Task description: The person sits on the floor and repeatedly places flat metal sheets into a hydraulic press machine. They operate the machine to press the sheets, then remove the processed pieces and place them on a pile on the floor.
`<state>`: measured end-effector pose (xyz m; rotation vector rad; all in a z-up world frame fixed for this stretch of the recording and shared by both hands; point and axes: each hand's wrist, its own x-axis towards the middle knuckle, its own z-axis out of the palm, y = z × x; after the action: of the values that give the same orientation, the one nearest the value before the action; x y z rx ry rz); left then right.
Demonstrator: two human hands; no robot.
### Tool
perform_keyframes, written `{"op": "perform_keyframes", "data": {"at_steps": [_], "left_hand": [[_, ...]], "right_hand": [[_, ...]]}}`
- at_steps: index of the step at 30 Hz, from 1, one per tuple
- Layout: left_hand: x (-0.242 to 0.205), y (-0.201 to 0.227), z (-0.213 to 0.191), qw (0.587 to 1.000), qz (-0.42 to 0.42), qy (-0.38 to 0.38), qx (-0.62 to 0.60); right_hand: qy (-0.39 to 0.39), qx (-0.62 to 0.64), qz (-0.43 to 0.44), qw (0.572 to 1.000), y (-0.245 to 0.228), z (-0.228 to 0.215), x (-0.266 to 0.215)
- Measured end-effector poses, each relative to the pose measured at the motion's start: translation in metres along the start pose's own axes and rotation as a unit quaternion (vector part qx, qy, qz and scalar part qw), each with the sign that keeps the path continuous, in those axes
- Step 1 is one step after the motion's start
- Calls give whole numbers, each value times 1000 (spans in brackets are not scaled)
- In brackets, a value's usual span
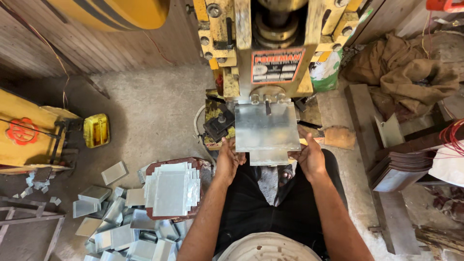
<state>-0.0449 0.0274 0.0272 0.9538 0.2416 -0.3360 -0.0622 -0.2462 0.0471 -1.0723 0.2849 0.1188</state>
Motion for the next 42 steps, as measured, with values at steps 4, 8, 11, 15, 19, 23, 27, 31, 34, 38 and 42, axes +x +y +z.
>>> {"op": "perform_keyframes", "data": {"at_steps": [4, 8, 11, 15, 19, 23, 27, 31, 34, 38, 42], "left_hand": [[-6, 7, -5, 997, -1, 2, 72], [-7, 4, -10, 994, 45, -64, 77], [-2, -15, -8, 990, 67, -122, -27], [-10, -20, 4, 978, 88, -187, -1], [-32, -18, 31, 968, -23, -245, -44], [-31, -19, 51, 983, -41, -174, -40], [7, -31, 26, 999, -24, -12, 32], [30, -37, -5, 997, 9, 65, -37], [17, -34, -9, 997, 49, 61, 26], [-5, -24, -6, 979, 83, 49, 181], [-3, -12, -2, 993, 89, -15, 73]], "right_hand": [[29, 32, -30, 999, -1, 2, 7], [60, 81, 32, 994, -17, 2, 39], [26, 62, 20, 998, -7, -2, 61], [114, 64, -65, 989, 8, -2, 39], [66, 162, -34, 984, 29, 39, -47], [-382, -34, 41, 923, 7, 43, -107], [-161, -180, -132, 961, -15, 26, -101], [129, -431, -157, 879, -21, 4, -41], [70, -281, -51, 956, -7, -6, -20], [43, -164, -55, 984, 17, -17, -21], [5, -66, -50, 997, 15, -24, -9]]}}
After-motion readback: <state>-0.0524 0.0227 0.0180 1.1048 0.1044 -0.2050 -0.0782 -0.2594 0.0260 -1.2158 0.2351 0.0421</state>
